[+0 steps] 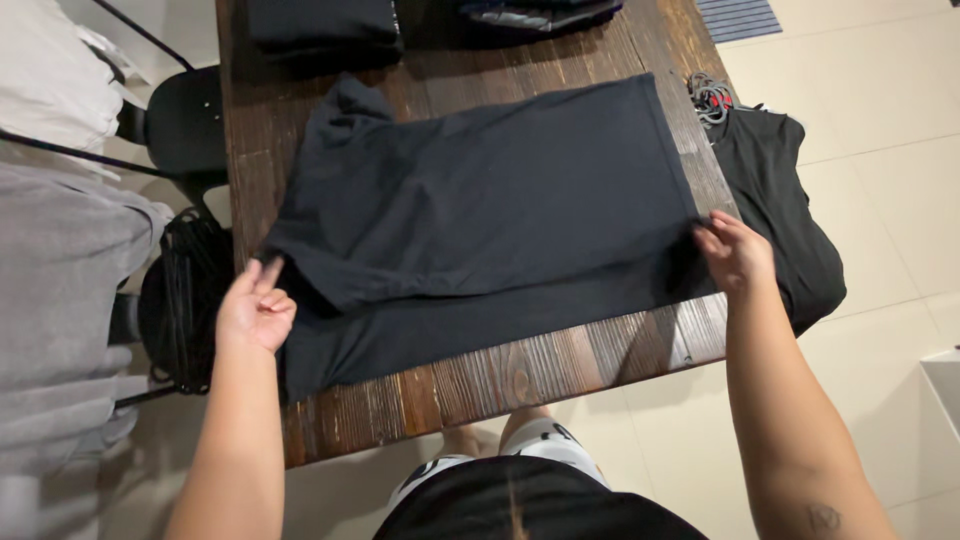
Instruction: The person folds a black t-shirt on a wooden table by hand, smoothing the fabric and folding the sides to create a rectangular shape.
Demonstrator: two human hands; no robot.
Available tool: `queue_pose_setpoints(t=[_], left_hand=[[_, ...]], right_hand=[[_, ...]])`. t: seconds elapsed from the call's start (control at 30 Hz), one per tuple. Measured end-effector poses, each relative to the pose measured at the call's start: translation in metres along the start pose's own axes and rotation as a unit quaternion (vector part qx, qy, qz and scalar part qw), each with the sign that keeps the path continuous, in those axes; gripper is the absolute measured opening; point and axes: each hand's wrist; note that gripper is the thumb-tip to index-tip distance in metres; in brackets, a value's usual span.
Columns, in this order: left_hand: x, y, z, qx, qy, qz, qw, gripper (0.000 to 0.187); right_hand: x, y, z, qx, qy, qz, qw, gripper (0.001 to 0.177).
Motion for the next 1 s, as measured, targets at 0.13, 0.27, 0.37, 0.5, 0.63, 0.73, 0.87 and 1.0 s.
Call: queue_pose_setpoints(t=[0.13, 0.27, 0.37, 0.5, 0.63, 0.73, 0.87, 1.0], left_hand=[[0.004, 0.012, 0.001, 0.069, -0.017, -0.016, 0.997, 0.038], [-0.055, 0.039, 0.017, 0.261, -0.383, -0.028, 0.886, 0.036], [-0.105, 0.079, 0.033, 0.396, -0.584, -0.052, 0.707, 0.038], [-0.143, 0.115, 0.051, 0.462, -0.685, -0.044, 0.561, 0.043], [-0.146, 0.122, 0.069, 0.461, -0.653, -0.028, 0.6, 0.055], [-0.147, 0.117, 0.071, 0.433, -0.675, -0.048, 0.595, 0.051], [-0.154, 0.095, 0.041, 0.413, -0.655, -0.033, 0.632, 0.041], [-0.157, 0.088, 0.022, 0.302, -0.595, 0.008, 0.745, 0.039]], right_hand=[[0.021, -0.019, 0.004, 0.024, 0.092, -0.003, 0.995, 0.042], [0.006, -0.007, -0.018, -0.19, 0.568, -0.1, 0.794, 0.051], [-0.019, 0.026, -0.035, -0.283, 0.748, -0.155, 0.58, 0.048], [-0.04, 0.05, -0.042, -0.216, 0.696, -0.14, 0.67, 0.053], [-0.043, 0.039, -0.031, -0.143, 0.685, -0.102, 0.707, 0.062], [-0.04, 0.024, -0.021, -0.117, 0.68, -0.054, 0.721, 0.064], [-0.05, 0.016, -0.009, -0.063, 0.662, -0.003, 0.747, 0.063], [-0.055, 0.024, -0.007, -0.078, 0.659, -0.009, 0.748, 0.063]])
Point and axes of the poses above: each hand's wrist, its own y-axis away from the middle knuckle, its own x-axis out of the palm, z = x × y, and after that the axes turned 14 degrees about y, right-handed
